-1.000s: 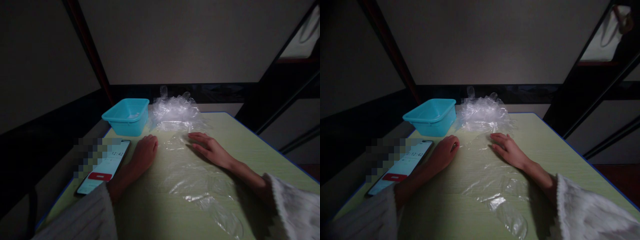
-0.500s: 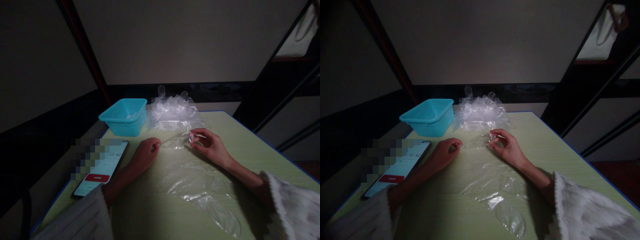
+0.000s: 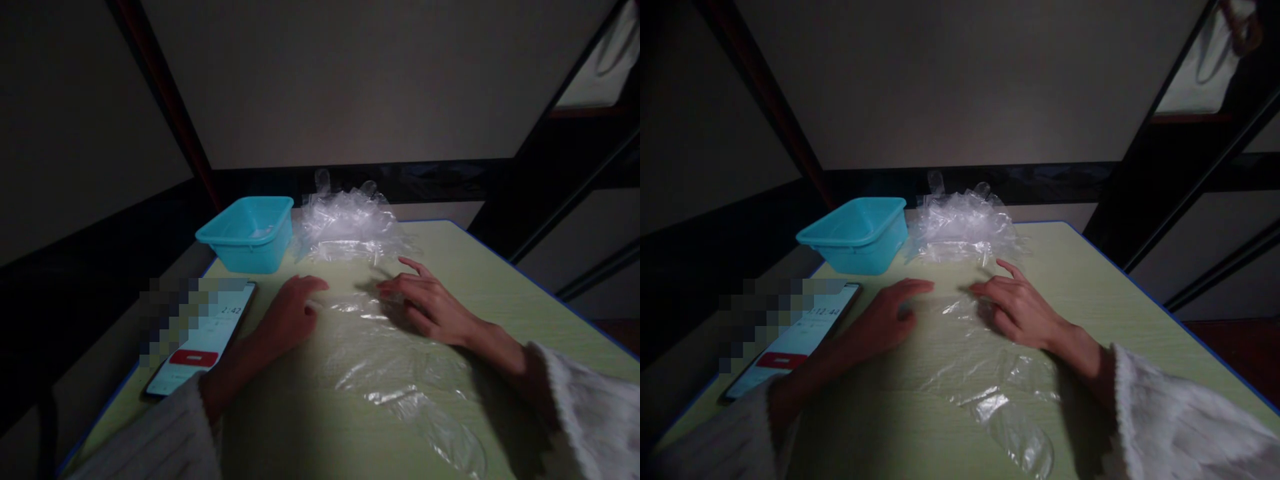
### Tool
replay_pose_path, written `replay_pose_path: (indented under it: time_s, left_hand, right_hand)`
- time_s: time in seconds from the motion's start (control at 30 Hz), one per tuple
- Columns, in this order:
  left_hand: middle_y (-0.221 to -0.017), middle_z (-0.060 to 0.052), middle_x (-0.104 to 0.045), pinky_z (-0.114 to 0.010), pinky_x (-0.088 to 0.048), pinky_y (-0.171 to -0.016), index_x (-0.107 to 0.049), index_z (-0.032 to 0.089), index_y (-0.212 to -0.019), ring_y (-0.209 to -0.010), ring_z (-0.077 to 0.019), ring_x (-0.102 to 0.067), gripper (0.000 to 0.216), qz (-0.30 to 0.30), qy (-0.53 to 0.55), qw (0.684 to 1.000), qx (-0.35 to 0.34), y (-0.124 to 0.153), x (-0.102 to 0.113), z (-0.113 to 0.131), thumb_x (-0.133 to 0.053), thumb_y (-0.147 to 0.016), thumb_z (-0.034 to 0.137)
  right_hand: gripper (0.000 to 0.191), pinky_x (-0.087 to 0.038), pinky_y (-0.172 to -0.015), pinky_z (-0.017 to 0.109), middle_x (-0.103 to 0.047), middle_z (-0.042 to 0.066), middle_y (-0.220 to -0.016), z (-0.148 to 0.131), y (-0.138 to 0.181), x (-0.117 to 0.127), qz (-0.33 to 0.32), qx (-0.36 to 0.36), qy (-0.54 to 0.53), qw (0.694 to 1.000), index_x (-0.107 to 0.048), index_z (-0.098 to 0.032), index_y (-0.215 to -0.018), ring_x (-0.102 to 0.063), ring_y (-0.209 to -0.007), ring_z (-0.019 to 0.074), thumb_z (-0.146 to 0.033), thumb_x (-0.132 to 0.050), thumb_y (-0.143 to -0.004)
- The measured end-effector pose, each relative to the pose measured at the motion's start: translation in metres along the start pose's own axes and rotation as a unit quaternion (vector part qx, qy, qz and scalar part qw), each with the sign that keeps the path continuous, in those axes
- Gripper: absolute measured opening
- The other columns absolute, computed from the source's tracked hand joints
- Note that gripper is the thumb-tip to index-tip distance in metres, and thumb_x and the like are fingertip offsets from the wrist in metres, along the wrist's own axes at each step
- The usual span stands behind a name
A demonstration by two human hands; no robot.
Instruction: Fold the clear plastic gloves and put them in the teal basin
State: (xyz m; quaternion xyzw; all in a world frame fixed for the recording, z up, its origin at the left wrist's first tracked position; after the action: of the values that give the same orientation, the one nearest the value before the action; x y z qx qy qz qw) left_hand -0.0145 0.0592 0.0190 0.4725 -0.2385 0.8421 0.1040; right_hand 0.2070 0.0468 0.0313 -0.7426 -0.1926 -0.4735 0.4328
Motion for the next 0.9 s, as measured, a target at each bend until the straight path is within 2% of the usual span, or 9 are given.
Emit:
replay_pose_path:
  time_s: [0.07, 0.17, 0.27, 0.33, 0.53, 0.67, 0.9]
  left_hand:
    - [-0.125, -0.011, -0.056, -0.040, -0.034, -0.104, -0.054, 0.011, -0.117, -0.117, -0.0215, -0.049, 0.054, -0.043, 0.016, 0.998, -0.032, 0.004, -0.004, 0.008, -0.047, -0.065, 0.002]
    - [-0.139, -0.015, -0.041, -0.040, -0.030, -0.106, -0.043, 0.009, -0.129, -0.127, -0.0232, -0.038, 0.055, -0.119, 0.029, 0.989, -0.085, 0.010, -0.009, 0.020, -0.054, -0.076, 0.020]
    - [-0.146, -0.016, -0.026, -0.039, -0.026, -0.108, -0.031, 0.009, -0.136, -0.134, -0.0216, -0.025, 0.061, -0.179, 0.018, 0.978, -0.108, 0.015, -0.013, 0.024, -0.050, -0.082, 0.030]
    - [-0.147, -0.017, -0.021, -0.040, -0.023, -0.110, -0.027, 0.007, -0.137, -0.136, -0.0211, -0.019, 0.061, -0.205, 0.000, 0.973, -0.108, 0.016, -0.015, 0.023, -0.046, -0.086, 0.033]
    - [-0.148, -0.016, -0.016, -0.043, -0.019, -0.110, -0.021, 0.009, -0.140, -0.137, -0.0231, -0.013, 0.062, -0.226, -0.046, 0.966, -0.115, 0.018, -0.017, 0.019, -0.042, -0.089, 0.038]
    - [-0.148, -0.017, -0.015, -0.043, -0.016, -0.110, -0.019, 0.005, -0.140, -0.137, -0.0235, -0.011, 0.065, -0.258, -0.085, 0.956, -0.108, 0.018, -0.016, 0.021, -0.043, -0.089, 0.037]
    - [-0.149, -0.015, -0.014, -0.042, -0.016, -0.110, -0.019, 0.009, -0.140, -0.138, -0.0225, -0.011, 0.064, -0.253, -0.099, 0.956, -0.110, 0.018, -0.016, 0.021, -0.042, -0.089, 0.039]
  right_hand:
    - [0.037, -0.013, -0.107, 0.053, -0.065, 0.013, -0.106, -0.006, -0.002, -0.003, -0.030, -0.002, -0.010, 1.000, -0.052, -0.010, -0.117, -0.060, -0.100, 0.0210, -0.021, -0.034, -0.086]
    - [0.050, -0.004, -0.107, 0.056, -0.047, 0.017, -0.133, -0.014, -0.005, -0.012, -0.113, -0.005, -0.002, 0.994, -0.040, -0.011, -0.131, -0.043, -0.123, 0.0247, -0.040, -0.037, -0.091]
    - [0.066, -0.003, -0.106, 0.058, -0.030, 0.020, -0.143, -0.018, -0.006, -0.020, -0.170, -0.009, -0.006, 0.985, -0.028, -0.009, -0.139, -0.028, -0.132, 0.0271, -0.052, -0.034, -0.089]
    - [0.070, -0.004, -0.106, 0.058, -0.024, 0.021, -0.144, -0.018, -0.005, -0.022, -0.188, -0.017, -0.014, 0.982, -0.024, -0.009, -0.140, -0.022, -0.134, 0.0278, -0.055, -0.033, -0.089]
    - [0.073, -0.004, -0.105, 0.060, -0.021, 0.021, -0.144, -0.017, 0.000, -0.024, -0.209, -0.036, -0.047, 0.976, -0.016, -0.010, -0.142, -0.019, -0.134, 0.0295, -0.055, -0.036, -0.088]
    - [0.075, -0.006, -0.105, 0.060, -0.017, 0.019, -0.146, -0.016, 0.004, -0.023, -0.223, -0.054, -0.056, 0.972, -0.016, -0.011, -0.142, -0.014, -0.134, 0.0303, -0.056, -0.038, -0.087]
    - [0.075, -0.011, -0.107, 0.055, -0.011, 0.015, -0.148, -0.005, 0.015, -0.018, -0.218, -0.072, -0.054, 0.972, -0.012, -0.016, -0.144, -0.010, -0.135, 0.0297, -0.055, -0.040, -0.086]
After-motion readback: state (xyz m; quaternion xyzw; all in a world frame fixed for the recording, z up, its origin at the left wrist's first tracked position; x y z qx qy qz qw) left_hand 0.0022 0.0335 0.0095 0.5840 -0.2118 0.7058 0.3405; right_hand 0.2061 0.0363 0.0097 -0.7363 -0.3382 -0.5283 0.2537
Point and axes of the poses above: each hand's wrist, its own y-axis away from the middle knuckle, its own x-axis out of the back of the hand, z = x × y, the point moved 3 cm from there along -y, towards the middle knuckle
